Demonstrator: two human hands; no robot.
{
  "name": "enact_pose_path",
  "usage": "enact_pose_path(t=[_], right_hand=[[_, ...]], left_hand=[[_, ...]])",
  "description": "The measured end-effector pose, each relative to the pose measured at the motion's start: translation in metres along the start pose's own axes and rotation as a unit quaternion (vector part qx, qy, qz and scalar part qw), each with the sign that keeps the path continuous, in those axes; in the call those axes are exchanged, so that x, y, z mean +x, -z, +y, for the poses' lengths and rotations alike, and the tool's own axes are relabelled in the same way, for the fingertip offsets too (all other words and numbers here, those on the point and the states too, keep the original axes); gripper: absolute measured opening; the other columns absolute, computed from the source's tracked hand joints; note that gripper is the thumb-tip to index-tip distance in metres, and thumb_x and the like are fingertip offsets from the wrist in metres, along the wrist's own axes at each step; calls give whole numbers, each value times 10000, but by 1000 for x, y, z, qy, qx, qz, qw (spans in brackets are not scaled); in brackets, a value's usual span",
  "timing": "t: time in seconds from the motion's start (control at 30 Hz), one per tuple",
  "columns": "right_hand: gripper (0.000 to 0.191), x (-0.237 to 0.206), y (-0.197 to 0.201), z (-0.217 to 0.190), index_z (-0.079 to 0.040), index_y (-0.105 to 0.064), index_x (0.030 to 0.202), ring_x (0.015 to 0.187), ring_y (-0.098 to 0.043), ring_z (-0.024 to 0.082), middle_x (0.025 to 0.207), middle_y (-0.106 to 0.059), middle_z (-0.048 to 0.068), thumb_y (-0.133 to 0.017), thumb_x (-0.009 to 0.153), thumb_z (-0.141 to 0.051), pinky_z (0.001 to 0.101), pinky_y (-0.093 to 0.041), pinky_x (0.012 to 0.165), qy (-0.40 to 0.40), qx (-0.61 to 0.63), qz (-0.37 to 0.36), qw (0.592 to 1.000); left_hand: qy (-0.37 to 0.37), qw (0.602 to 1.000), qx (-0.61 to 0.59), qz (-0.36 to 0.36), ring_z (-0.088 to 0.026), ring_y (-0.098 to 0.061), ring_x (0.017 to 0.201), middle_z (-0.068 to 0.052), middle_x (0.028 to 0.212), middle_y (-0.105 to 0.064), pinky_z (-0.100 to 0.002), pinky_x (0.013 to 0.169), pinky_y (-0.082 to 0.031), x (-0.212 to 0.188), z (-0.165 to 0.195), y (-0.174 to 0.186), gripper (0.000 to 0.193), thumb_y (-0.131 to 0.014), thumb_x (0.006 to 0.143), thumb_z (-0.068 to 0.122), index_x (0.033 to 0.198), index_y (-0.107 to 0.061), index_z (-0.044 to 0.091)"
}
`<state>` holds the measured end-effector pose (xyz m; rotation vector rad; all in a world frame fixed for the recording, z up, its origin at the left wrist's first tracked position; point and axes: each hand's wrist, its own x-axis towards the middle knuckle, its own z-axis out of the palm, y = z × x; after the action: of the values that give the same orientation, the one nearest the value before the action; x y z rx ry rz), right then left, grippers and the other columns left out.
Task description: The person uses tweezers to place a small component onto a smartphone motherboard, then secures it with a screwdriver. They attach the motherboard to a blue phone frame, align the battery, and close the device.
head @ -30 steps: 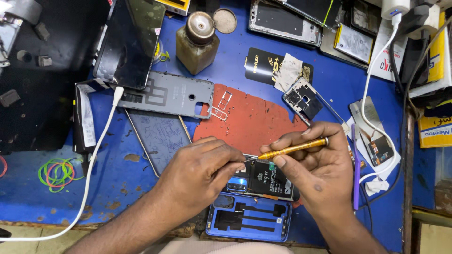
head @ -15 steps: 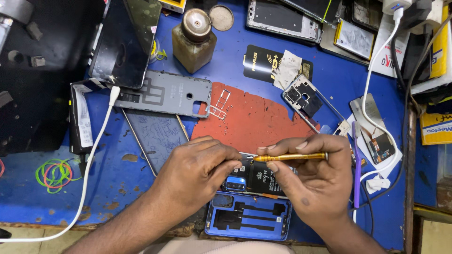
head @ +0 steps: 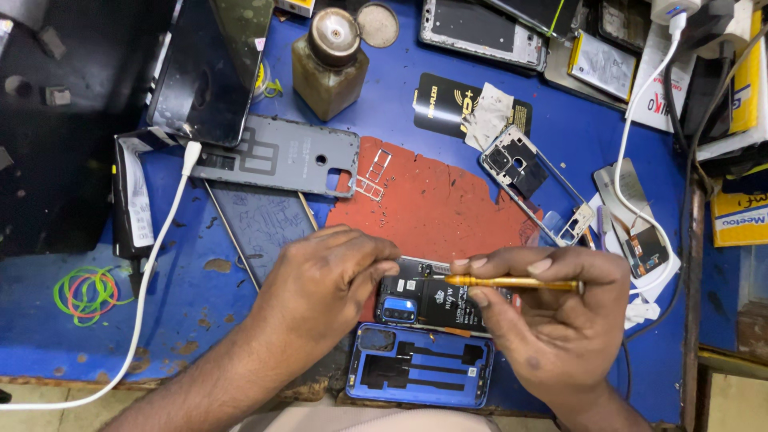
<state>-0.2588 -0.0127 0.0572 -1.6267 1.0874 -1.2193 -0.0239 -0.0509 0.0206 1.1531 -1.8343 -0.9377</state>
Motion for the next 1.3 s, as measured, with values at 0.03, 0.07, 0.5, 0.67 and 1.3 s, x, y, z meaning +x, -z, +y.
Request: enact_pose_path(t=[0.03, 0.07, 0.5, 0.67, 1.3], right_hand=[[477, 0, 0, 0, -80, -344, 1224, 1092, -761, 271, 1121, -688, 206, -677, 948, 122, 403, -659, 997, 15, -45, -18, 999], [483, 0, 0, 2, -72, -353, 1206, 1062, -770, 261, 1088, -700, 196, -700, 925, 109, 386, -664, 967, 30, -90, -35, 995], [529, -1, -8, 20, -30, -405, 1188, 936, -749, 139, 1030, -695, 111, -814, 854, -2, 259, -627, 810, -18, -212, -68, 975], [522, -3, -6, 23, -28, -409, 1192, 929, -752, 137, 1017, -700, 102, -812, 862, -3, 259, -629, 809, -21, -210, -76, 974], [231, 22, -12, -11, -57, -662, 1049, 944, -761, 292, 1005, -757, 119, -775, 848, -43, 372, -623, 812, 40, -311, -229, 922]], left_hand=[[-1, 1000, 0, 8, -265, -715, 768, -74, 801, -734, -382, 681, -562, -1, 0, 0, 87, -756, 856, 107, 920, -740, 51], [-3, 1000, 0, 16, -266, -715, 774, -75, 807, -732, -381, 687, -563, -1, 0, 0, 79, -744, 857, 84, 928, -736, 50], [-15, 1000, 12, 21, -273, -702, 779, -78, 807, -715, -390, 701, -557, -1, 1, 3, 114, -722, 832, 31, 946, -721, 41], [-17, 999, 16, 24, -273, -703, 779, -75, 810, -718, -390, 696, -553, -1, 2, 3, 112, -728, 832, 40, 943, -721, 44], [-22, 998, 30, 58, -287, -699, 790, -78, 846, -715, -386, 698, -550, 1, 5, 2, 119, -781, 807, 79, 882, -694, 50]])
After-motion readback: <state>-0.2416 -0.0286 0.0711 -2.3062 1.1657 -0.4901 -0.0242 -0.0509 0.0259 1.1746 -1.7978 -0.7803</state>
